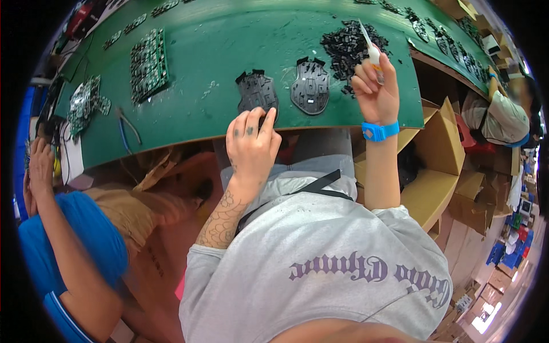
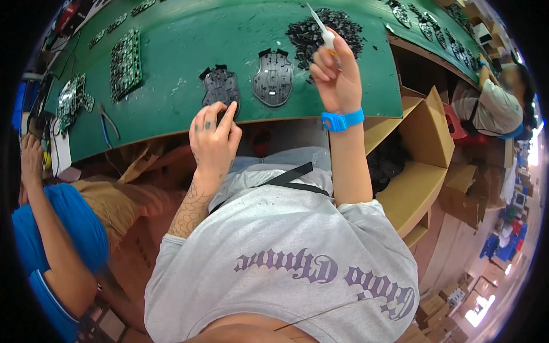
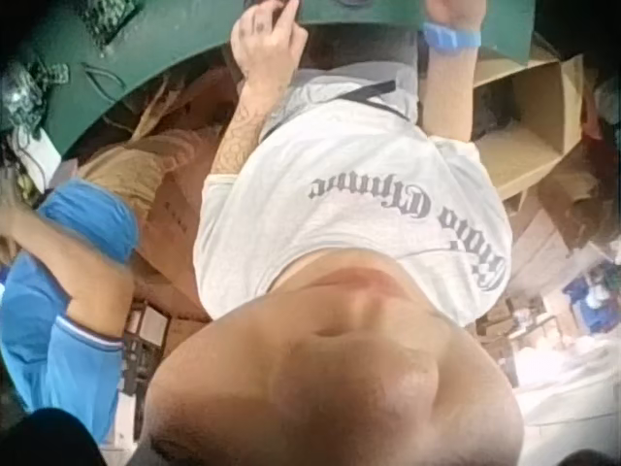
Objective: Applying glue to mouse base plates and attaching small plastic components on a production line.
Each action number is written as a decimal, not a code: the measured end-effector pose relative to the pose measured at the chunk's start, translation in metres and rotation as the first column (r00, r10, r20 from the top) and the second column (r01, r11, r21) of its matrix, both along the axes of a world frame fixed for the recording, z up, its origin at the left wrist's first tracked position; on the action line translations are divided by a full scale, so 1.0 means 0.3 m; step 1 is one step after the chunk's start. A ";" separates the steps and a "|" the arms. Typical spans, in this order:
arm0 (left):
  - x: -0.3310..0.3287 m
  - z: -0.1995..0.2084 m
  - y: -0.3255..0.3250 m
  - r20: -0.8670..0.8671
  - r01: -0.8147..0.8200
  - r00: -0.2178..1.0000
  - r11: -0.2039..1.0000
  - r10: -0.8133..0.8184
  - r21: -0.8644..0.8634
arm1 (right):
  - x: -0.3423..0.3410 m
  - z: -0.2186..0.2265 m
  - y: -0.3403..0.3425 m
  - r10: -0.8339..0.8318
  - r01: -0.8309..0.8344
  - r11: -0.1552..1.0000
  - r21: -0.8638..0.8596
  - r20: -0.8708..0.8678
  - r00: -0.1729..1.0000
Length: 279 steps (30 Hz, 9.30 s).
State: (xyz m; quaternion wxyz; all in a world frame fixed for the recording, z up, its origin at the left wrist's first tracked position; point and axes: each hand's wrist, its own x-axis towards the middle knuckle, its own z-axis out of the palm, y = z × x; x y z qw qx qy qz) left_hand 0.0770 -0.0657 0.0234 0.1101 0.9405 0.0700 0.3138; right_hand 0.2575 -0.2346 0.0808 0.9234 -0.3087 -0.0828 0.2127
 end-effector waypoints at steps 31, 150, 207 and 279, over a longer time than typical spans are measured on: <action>-0.046 -0.073 -0.044 -0.068 0.003 0.998 0.988 -0.013 -0.155 | -0.117 -0.153 0.049 -0.234 0.626 0.607 -0.489 0.642 0.730; 0.139 0.147 -0.064 0.181 0.241 0.969 0.498 -0.166 -0.833 | -0.089 0.010 -0.043 0.380 0.300 0.628 -0.718 0.620 0.687; 0.489 -0.942 0.094 -0.480 0.555 0.415 0.633 -0.773 -0.539 | 1.120 -0.138 -0.563 0.087 0.624 -0.542 -0.563 0.700 0.708; 0.424 0.154 -0.114 0.427 0.454 0.877 0.670 -0.220 -0.587 | 0.103 0.040 -0.081 0.391 -0.262 0.707 -0.657 0.055 0.919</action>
